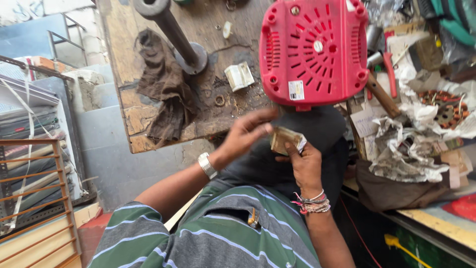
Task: The person disassembles a red plastic fan housing using a screwdriver and hammer. They remove the back cover to access the internal motor and wiring. The person then handles currency notes, counting and organizing them on the workbench. Finally, they use a hammer to tap a metal component on the fan's stand.
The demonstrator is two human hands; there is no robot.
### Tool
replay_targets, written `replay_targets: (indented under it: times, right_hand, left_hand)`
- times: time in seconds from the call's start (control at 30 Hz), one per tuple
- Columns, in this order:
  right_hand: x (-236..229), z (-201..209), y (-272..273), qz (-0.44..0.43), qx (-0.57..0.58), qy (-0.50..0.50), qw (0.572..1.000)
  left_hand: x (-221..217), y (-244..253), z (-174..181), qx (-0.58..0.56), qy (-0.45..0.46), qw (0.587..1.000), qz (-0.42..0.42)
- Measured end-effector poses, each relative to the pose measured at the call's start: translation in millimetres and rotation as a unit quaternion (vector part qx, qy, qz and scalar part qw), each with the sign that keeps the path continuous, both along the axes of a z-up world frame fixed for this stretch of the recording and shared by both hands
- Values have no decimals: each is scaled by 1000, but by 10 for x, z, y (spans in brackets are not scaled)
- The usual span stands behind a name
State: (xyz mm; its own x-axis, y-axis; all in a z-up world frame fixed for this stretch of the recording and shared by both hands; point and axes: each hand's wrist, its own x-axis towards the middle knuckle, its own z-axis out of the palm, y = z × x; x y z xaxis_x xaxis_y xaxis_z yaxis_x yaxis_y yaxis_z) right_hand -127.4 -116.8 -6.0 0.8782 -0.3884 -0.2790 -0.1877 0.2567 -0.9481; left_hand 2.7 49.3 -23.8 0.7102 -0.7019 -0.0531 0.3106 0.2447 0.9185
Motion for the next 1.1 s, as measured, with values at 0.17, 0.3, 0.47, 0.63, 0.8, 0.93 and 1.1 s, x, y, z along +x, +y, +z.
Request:
replay_targets:
  times: [0.17,0.3,0.47,0.63,0.8,0.93,1.1]
  right_hand:
    - [37,-23,4,38,-78,22,996]
    - [60,-18,44,25,-29,19,999]
    - [68,-109,28,11,-31,28,999]
    - [138,-173,24,3,-34,36,999]
    - [136,-113,10,6,-51,67,996]
    - [84,-55,18,8,-21,54,998]
    - [165,18,139,69,27,28,997]
  left_hand:
    - [1117,253,-7,426,-356,813,174]
    - [1503,195,-125,565,-428,702,61]
    - [1525,-60,-169,584,-390,711,44]
    - [1829,-90,28,215,2,924,317]
    - [2152,-282,-65,3,14,913,408]
    - [1013,101,50,24,13,978,209]
    - [64,371,371,41,-123,992,6]
